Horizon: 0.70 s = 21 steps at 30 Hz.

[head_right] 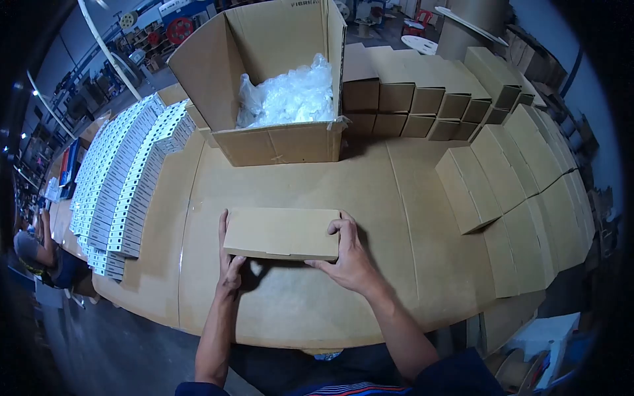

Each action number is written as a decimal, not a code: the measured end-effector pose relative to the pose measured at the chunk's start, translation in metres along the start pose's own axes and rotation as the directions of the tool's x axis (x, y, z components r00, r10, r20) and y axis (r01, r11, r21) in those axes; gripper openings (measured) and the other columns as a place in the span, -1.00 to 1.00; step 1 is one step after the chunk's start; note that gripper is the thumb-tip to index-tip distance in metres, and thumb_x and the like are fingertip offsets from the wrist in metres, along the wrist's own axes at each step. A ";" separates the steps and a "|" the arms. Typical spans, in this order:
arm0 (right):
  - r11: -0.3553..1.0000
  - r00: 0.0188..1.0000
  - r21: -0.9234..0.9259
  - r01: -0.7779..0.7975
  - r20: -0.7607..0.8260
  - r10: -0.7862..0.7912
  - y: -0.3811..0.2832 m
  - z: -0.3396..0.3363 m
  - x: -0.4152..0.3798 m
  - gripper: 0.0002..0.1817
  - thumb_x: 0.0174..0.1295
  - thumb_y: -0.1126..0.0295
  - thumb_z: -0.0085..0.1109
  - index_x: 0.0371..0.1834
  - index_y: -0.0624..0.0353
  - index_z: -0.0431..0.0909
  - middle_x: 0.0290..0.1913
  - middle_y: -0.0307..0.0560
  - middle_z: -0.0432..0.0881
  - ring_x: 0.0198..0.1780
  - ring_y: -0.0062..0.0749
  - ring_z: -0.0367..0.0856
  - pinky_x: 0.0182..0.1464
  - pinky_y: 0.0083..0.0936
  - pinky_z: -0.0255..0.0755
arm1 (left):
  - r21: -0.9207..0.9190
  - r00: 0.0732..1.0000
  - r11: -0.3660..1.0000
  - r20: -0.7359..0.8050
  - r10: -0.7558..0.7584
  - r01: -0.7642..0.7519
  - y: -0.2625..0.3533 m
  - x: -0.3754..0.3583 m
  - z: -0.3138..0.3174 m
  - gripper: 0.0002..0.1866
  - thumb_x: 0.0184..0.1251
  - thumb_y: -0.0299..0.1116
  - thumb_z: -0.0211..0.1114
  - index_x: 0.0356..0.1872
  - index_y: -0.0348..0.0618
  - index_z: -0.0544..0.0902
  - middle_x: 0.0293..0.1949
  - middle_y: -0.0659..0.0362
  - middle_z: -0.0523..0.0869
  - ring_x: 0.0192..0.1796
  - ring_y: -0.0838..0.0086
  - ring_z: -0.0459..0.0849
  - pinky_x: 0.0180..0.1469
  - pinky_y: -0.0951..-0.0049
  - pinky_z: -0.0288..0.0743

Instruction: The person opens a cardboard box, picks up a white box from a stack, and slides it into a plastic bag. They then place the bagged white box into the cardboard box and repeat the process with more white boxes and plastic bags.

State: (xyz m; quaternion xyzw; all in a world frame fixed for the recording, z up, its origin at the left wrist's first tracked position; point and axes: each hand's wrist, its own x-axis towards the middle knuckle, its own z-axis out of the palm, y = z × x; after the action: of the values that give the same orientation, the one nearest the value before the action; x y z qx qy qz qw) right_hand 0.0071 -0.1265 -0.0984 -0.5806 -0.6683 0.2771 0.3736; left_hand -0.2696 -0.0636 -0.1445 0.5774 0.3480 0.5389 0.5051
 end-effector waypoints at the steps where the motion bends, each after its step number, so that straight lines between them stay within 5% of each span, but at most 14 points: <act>1: 1.000 1.000 -0.002 -0.001 0.029 0.001 0.001 -0.005 0.005 -0.21 0.05 0.51 0.58 0.21 0.11 0.16 0.46 0.23 0.27 0.54 0.06 0.27 0.54 -0.12 0.20 | -0.004 1.000 1.000 -0.005 0.010 -0.010 0.000 0.005 0.001 0.33 0.06 0.19 0.46 0.69 -0.22 -0.16 0.62 -0.17 0.10 0.65 0.07 0.12 0.64 0.09 -0.06; 4: 0.859 0.996 0.503 -0.091 0.031 0.087 0.020 -0.002 0.013 -0.21 0.11 0.66 0.46 0.32 0.12 0.14 0.40 0.09 0.34 0.46 -0.21 0.38 0.46 -0.34 0.32 | -0.014 1.000 1.000 -0.017 -0.010 0.009 0.003 -0.003 0.001 0.32 0.04 0.18 0.45 0.70 -0.20 -0.15 0.61 -0.17 0.12 0.64 0.07 0.13 0.64 0.08 -0.04; 5: 0.832 0.993 0.555 -0.020 -0.087 0.082 0.032 0.003 0.020 -0.28 0.25 0.73 0.30 0.38 0.13 0.11 0.22 -0.04 0.50 0.29 -0.41 0.51 0.31 -0.55 0.40 | -0.023 1.000 1.000 -0.015 -0.007 0.006 0.003 0.000 0.002 0.33 0.03 0.19 0.45 0.70 -0.19 -0.15 0.61 -0.18 0.12 0.64 0.06 0.13 0.64 0.07 -0.04; 7: 0.802 0.936 0.578 -0.153 -0.177 0.306 0.039 0.011 0.026 -0.69 0.49 0.45 0.21 0.18 0.23 0.36 -0.05 -0.12 0.63 0.03 -0.55 0.56 0.09 -0.56 0.46 | -0.016 1.000 1.000 0.002 -0.005 0.005 0.004 0.002 0.002 0.34 0.03 0.22 0.44 0.70 -0.19 -0.15 0.59 -0.20 0.14 0.63 0.05 0.15 0.63 0.06 -0.02; 9: 0.770 0.878 0.593 -0.236 -0.210 0.430 0.034 0.012 0.037 -0.70 0.53 0.21 0.24 -0.08 0.29 0.55 -0.26 -0.19 0.67 -0.22 -0.66 0.52 -0.16 -0.57 0.46 | 0.005 1.000 1.000 0.006 0.016 -0.016 0.005 0.006 0.003 0.35 0.02 0.27 0.43 0.70 -0.18 -0.15 0.57 -0.23 0.17 0.61 0.02 0.18 0.62 0.04 0.01; 17: 0.712 0.808 0.668 -0.213 -0.289 0.513 0.033 0.025 0.049 -0.74 0.47 0.30 0.31 -0.11 0.25 0.47 -0.26 -0.15 0.68 -0.28 -0.56 0.55 -0.15 -0.54 0.50 | 0.021 0.997 0.998 0.050 0.051 -0.053 0.006 0.003 -0.004 0.30 0.09 0.28 0.41 0.69 -0.20 -0.10 0.56 -0.21 0.20 0.59 0.02 0.22 0.60 0.05 0.06; 20: 0.916 0.788 0.394 -0.073 -0.540 0.295 0.021 0.023 0.047 -0.73 0.40 0.35 0.36 -0.09 0.21 0.44 -0.15 -0.04 0.66 -0.19 -0.44 0.64 -0.07 -0.53 0.55 | 0.064 0.994 0.994 0.062 0.089 -0.093 0.002 0.002 -0.010 0.22 0.15 0.17 0.42 0.67 -0.29 -0.04 0.60 -0.19 0.18 0.62 0.03 0.18 0.62 0.08 0.03; 21: 0.934 0.827 0.309 -0.179 -0.467 0.313 0.013 0.014 0.042 -0.58 0.25 0.35 0.48 0.04 0.17 0.45 0.13 0.15 0.56 0.11 -0.14 0.67 0.15 -0.31 0.56 | 0.105 0.992 0.988 0.061 0.108 -0.114 0.002 0.002 -0.012 0.21 0.16 0.15 0.43 0.66 -0.31 -0.03 0.60 -0.19 0.18 0.63 0.02 0.18 0.63 0.08 0.02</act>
State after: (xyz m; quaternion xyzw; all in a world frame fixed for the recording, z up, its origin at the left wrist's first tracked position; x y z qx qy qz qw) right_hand 0.0008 -0.0820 -0.1098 -0.6624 -0.4239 0.2425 0.5682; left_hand -0.2811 -0.0600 -0.1427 0.6371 0.3301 0.5305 0.4513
